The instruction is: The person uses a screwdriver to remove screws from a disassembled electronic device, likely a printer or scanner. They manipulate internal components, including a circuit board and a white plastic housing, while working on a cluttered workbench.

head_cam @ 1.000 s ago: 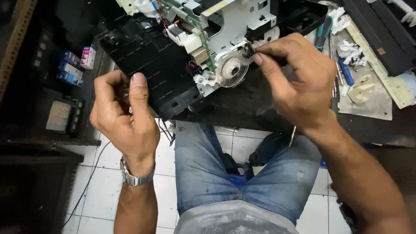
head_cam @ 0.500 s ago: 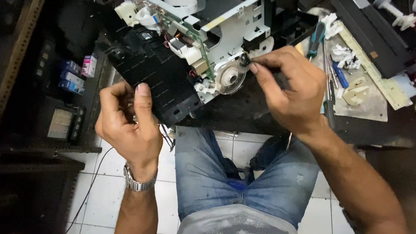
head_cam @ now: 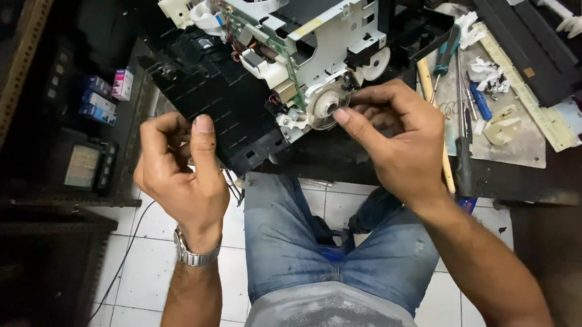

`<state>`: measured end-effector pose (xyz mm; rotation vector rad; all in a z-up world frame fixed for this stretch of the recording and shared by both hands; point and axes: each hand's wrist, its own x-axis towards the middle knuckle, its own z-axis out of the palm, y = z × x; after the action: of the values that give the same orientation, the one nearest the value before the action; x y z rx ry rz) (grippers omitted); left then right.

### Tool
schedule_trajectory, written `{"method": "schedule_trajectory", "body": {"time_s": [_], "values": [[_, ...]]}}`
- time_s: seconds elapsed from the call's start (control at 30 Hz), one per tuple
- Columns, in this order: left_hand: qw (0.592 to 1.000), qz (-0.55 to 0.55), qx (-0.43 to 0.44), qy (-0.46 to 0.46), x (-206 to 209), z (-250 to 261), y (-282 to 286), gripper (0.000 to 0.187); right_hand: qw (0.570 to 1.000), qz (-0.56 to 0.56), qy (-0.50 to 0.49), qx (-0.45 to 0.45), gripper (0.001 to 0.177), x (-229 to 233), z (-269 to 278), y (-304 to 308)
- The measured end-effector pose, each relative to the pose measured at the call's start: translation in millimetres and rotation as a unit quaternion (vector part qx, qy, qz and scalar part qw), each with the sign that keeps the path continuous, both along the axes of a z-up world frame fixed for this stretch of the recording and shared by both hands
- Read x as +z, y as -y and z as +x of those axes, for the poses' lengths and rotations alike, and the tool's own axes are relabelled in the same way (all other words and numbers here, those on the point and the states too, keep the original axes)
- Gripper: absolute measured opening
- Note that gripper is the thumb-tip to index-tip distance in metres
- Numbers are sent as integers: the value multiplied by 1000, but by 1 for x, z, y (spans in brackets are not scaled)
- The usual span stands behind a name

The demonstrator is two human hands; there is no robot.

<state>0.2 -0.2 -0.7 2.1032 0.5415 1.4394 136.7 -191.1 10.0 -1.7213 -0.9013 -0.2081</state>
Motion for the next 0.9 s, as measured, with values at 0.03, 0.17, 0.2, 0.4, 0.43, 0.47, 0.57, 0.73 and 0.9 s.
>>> {"method": "schedule_trajectory", "body": {"time_s": [0.03,0.17,0.2,0.4,0.43,0.47,0.57,0.73,0.9], "values": [[1000,0,1,2,0,0,0,21,1000,7,0,-2,22,0,-1,-1],[1000,16,-3,0,0,0,-2,21,1000,5,18,2,30,0,1,-2],[1000,16,-3,-1,0,0,-2,21,1000,5,17,1,30,0,1,-1],[1000,11,-7,5,0,1,-3,21,995,-4,-103,5,22,3,4,1],[1000,14,-7,2,1,0,-3,21,995,-1,-105,5,22,3,3,2],[1000,16,-7,-1,1,0,-2,21,994,3,-106,6,22,3,3,2],[1000,11,4,-7,0,-1,-3,22,998,-1,-45,-42,16,-5,11,9],[1000,16,-11,-7,-1,0,-6,21,981,104,-115,-115,19,-14,52,32],[999,30,-12,-8,-2,-1,-9,22,973,180,-97,-112,55,2,80,43]]}}
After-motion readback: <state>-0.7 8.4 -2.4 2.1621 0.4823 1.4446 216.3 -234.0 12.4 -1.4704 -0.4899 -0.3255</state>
